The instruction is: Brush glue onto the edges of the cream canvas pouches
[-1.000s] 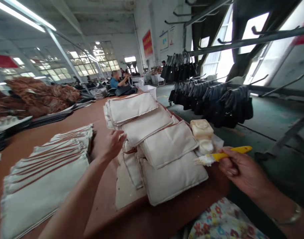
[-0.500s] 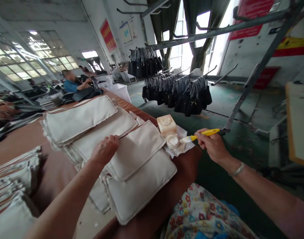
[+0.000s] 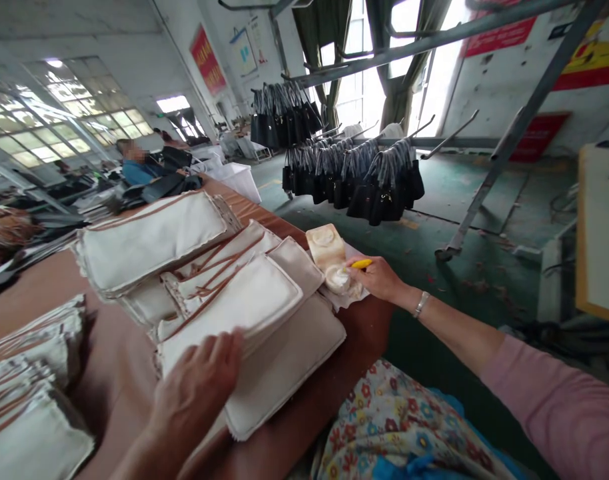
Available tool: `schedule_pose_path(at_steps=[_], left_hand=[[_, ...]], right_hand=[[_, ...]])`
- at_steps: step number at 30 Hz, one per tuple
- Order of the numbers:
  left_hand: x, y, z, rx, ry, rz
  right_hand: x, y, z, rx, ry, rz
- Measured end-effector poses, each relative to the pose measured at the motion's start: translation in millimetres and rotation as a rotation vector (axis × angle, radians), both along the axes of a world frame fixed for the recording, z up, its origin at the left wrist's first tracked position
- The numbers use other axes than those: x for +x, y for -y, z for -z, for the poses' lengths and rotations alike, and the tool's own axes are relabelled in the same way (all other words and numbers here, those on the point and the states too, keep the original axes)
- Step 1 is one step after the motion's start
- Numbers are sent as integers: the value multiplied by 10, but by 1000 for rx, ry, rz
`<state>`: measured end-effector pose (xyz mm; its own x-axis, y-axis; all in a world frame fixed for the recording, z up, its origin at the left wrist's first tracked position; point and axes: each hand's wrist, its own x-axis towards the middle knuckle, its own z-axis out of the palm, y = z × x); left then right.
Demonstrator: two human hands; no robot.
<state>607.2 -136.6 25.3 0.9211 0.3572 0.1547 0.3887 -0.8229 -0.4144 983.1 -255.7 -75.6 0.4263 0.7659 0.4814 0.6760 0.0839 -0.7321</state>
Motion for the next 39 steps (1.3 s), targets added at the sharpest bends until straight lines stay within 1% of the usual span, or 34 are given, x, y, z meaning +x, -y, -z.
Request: schedule_pose_path(at_steps=[1,2,3,4,5,6,8,10,12,14,16,17,19,21,23,25,27,29,31,32,34,37,39], left_hand=[[-50,118,212,-19,-78,19],[-82,206,390,-64,-111,23],[-92,258,521,-89,-145,15],[-80,273,599,-129,-132,-3],[-47,249,628,-159,-92,-26],[3,191,616,-168,-32,-53],[145,5,525,-130,108,-119],[321,-202,429,-94,213,-208],[510,-352,387,-113,250,-297],[688,-419,400,-158,260,-359],[830,-428,438,-182,275,-398],[881,-425,457,-180,284,-409],[942,-423,485,-157,297,-424],[948,-428,498,-140,291,-422],[906,-416,497,-136,280,-410],[822,-360,484,-103,283,-362],[718,-262,462,-27,304,-279],[631,-160,438,34,331,-204],[603,-102,416,31,353,-183],[617,-100,408,2,357,-194],[695,-147,401,-107,327,-254],[868,-281,412,-285,271,-386],[974,-361,426,-371,302,-470]], right_hand=[[5,36,6,17,14,-8],[5,79,13,36,35,-25],[0,126,21,54,64,-57],[-9,174,29,65,103,-104],[-22,223,35,70,146,-155],[-36,270,40,72,188,-205],[-61,345,47,98,241,-266],[-75,388,64,148,247,-257],[-78,407,106,189,238,-216],[-81,434,165,182,242,-193],[-92,492,208,159,239,-191],[-101,533,213,151,225,-179],[-124,624,178,155,164,-111],[-146,698,96,160,32,-10],[-167,735,1,167,-145,77],[-188,738,-78,208,-314,131],[-212,725,-132,281,-433,144],[-241,708,-172,349,-531,121],[-267,688,-211,403,-641,84],[-276,676,-233,428,-702,69],[-284,644,-282,486,-834,56],[-273,594,-362,559,-1039,51],[-265,570,-409,585,-1159,39]])
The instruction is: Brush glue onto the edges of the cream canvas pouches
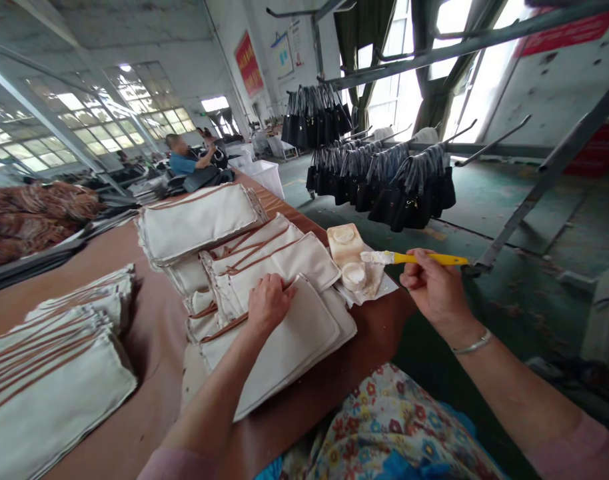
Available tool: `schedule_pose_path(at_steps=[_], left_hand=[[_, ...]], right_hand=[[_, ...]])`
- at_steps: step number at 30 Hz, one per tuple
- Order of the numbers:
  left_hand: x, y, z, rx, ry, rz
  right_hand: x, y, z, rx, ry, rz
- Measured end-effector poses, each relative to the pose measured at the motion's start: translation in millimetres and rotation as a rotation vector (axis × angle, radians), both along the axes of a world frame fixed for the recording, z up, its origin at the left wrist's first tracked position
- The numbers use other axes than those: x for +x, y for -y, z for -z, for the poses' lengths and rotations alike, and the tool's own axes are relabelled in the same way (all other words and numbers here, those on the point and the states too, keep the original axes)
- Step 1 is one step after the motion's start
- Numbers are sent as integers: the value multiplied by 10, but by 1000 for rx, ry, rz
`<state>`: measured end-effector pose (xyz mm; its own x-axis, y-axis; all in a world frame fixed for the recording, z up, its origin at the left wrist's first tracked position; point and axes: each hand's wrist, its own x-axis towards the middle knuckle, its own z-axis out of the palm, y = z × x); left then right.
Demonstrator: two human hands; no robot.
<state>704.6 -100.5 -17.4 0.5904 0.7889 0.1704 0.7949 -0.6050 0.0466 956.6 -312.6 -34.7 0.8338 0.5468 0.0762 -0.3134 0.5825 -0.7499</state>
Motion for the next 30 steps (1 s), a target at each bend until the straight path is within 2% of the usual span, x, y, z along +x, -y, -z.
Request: schedule_pose_path(at_steps=[3,5,9,12,16,19,22,26,30], left_hand=[[102,-76,18,-128,92,-88],[129,-105,26,-206,118,-102],[79,-74,37,-406,182,-16],[-25,54,33,-560,266,73],[-149,258,-25,-688,431,103],[-190,373,-89,-709,485,107],[-209,460,-128,-685,491,152],[-230,527,-109,-624,493,235],[-239,555,-55,-604,492,257]], right_hand=[[-31,-34,-52,20,-72,-62],[-94,-73,-77,14,-54,-105],[-295,-201,-128,-15,10,-160],[-453,-305,-155,-52,65,-202],[-641,-417,-142,-120,210,-243],[-746,-482,-124,-204,425,-228],[-772,-510,-137,-298,637,-150],[-729,-454,-184,-323,690,1],[-778,-362,-202,-336,741,-84]])
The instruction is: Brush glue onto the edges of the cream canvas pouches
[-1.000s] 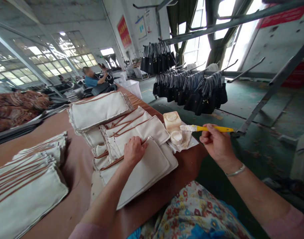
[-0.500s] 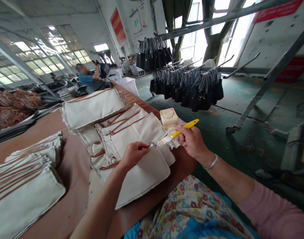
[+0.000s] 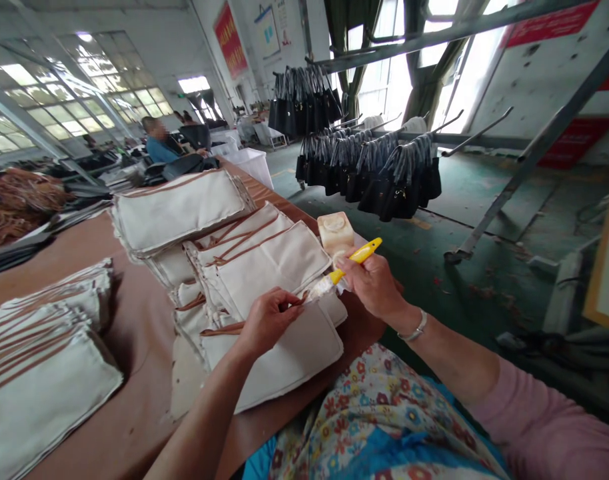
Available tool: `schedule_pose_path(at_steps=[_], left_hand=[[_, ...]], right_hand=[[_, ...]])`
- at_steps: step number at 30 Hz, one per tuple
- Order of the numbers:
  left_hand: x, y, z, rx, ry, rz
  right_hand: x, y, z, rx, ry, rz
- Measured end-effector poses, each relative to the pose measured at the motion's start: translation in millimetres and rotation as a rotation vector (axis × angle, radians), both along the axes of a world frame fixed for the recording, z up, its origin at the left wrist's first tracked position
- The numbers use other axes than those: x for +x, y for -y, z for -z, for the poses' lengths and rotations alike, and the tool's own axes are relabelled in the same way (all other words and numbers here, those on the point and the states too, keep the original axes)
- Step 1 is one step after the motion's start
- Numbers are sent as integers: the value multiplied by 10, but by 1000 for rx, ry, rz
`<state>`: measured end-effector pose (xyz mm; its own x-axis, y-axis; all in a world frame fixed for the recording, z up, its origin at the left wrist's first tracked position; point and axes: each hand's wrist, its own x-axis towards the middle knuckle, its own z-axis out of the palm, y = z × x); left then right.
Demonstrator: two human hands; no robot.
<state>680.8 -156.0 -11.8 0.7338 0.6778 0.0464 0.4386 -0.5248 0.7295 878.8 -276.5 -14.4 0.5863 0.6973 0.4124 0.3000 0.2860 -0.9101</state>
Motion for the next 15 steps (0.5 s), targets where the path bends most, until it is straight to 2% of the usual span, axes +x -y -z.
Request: schedule_pose_path(at_steps=[2,4,6,8,10,15], left_hand=[[-16,27,12,21,12,14],[-57,75,10,68,35,42],[-120,142,2,131,50,86],[-192,220,-1,211,53,138],[-252,296,6,307,50,185],[-320,413,8,453,88,239]], right_hand=[[-26,16,3,-23,58,-14],[-5,9,7,-11,90,53],[58,-5,10,23,51,126],[117,-13,10,61,-31,137],[128,1,-1,75,-123,55],[26,160,-134,-60,-350,-378]])
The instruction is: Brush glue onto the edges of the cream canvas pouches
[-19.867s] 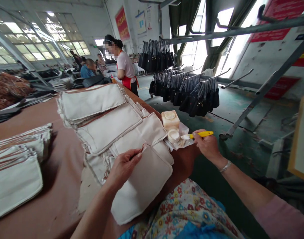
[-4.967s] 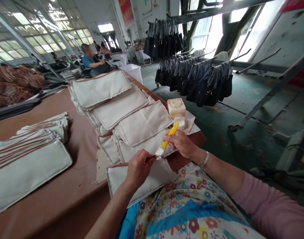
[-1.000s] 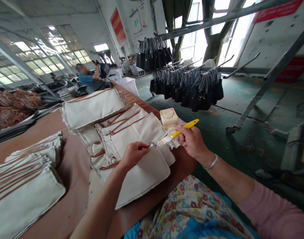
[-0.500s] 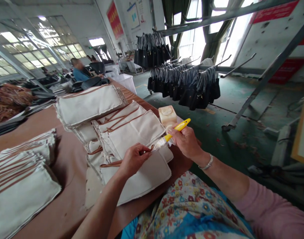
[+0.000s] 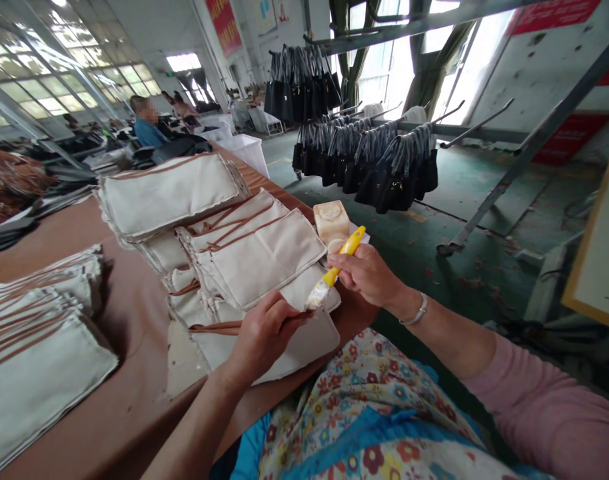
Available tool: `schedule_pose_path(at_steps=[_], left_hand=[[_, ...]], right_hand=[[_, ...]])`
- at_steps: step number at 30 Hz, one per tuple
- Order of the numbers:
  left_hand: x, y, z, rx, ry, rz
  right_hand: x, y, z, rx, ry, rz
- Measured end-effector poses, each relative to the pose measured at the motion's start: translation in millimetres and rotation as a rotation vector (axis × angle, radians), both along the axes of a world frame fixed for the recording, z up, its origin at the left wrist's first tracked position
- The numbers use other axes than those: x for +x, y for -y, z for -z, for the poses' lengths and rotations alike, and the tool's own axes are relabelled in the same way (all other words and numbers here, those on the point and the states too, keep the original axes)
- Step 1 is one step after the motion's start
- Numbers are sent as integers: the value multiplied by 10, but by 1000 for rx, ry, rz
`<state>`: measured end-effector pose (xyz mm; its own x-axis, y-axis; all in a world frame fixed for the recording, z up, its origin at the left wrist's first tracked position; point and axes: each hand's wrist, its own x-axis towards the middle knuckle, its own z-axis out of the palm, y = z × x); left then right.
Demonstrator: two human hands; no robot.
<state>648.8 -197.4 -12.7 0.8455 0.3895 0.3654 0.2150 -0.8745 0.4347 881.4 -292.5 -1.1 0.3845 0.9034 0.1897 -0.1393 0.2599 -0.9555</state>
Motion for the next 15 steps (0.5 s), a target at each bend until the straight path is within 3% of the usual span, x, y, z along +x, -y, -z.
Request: schedule_pose_path(at_steps=[3,7,10,12,15], left_hand=[[-11,20,-22,12,12,20],[-42,32,-10,31,24,46],[-74,31,-29,16,26,64],[-67,12,-137,-9,37,70],[49,-54,-523,-60,115,76]], right_hand=[[25,76,-104,-19,-58,-87],[31,28,-94,35,-97,63],[-54,-2,-31,-33,-113,-79],[-72,27,-43,-37,-192,-160],[51,130,-201,88,-350,-52]])
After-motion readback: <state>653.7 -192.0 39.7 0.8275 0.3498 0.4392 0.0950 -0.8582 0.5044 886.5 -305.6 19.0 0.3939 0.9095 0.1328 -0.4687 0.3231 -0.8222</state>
